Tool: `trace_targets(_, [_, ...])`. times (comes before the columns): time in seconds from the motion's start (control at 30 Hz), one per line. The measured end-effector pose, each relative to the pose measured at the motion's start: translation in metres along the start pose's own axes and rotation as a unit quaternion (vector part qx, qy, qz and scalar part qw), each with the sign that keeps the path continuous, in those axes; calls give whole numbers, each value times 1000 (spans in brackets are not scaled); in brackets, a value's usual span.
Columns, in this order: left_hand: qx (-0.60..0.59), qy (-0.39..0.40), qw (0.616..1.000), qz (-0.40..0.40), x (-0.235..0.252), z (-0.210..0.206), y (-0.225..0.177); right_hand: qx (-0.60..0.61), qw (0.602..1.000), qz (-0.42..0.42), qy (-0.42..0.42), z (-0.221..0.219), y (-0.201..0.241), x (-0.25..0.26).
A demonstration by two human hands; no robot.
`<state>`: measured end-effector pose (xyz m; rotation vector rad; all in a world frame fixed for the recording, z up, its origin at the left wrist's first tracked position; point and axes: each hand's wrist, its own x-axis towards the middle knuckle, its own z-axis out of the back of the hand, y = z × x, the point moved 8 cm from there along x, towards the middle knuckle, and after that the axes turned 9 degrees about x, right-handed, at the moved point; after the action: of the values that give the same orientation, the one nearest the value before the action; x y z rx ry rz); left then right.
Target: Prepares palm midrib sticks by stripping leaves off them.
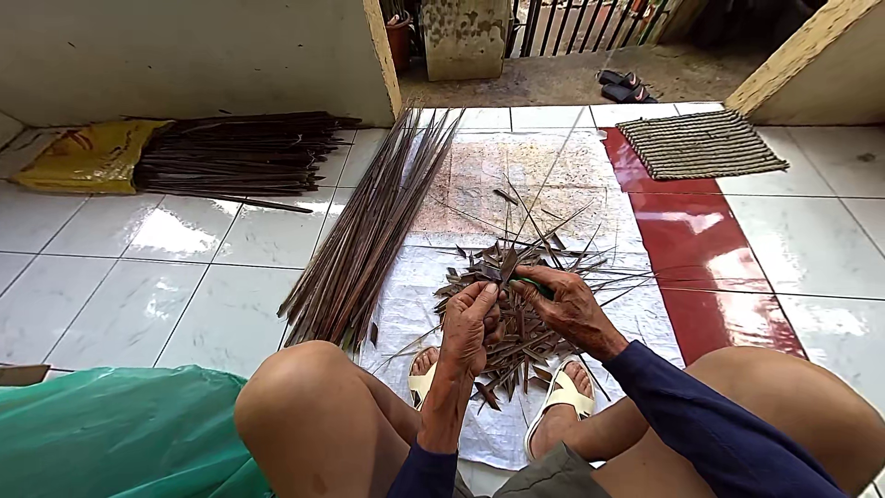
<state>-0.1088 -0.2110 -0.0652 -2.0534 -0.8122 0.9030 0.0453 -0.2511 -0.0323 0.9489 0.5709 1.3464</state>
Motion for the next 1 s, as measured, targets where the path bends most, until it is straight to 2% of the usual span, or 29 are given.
trace_targets(0.3, [64,-13,998,-21,-2,-1,-3,-72,995,-15,-68,8,3,1])
trace_targets(0.5, [112,-6,993,-48,-5,-2,-6,-12,986,-33,-166,66,-6,14])
trace_targets(0.57, [166,-23,982,-83,-2,2,-8,26,990,-36,-132,64,-4,14])
trace_targets(0.7, [264,-50,953,-142,2,7,-10,91,994,-61,1,22,4,5])
trace_targets(0.77, [297,-58,940,-159,1,6,-12,89,993,-65,33,10,2,2])
trace_targets(0.87, [345,-69,920,-175,-1,4,-16,65,995,-68,37,7,-2,1])
trace_targets(1.0, [378,-78,903,-189,-3,0,-20,-4,998,-60,-1,13,0,2])
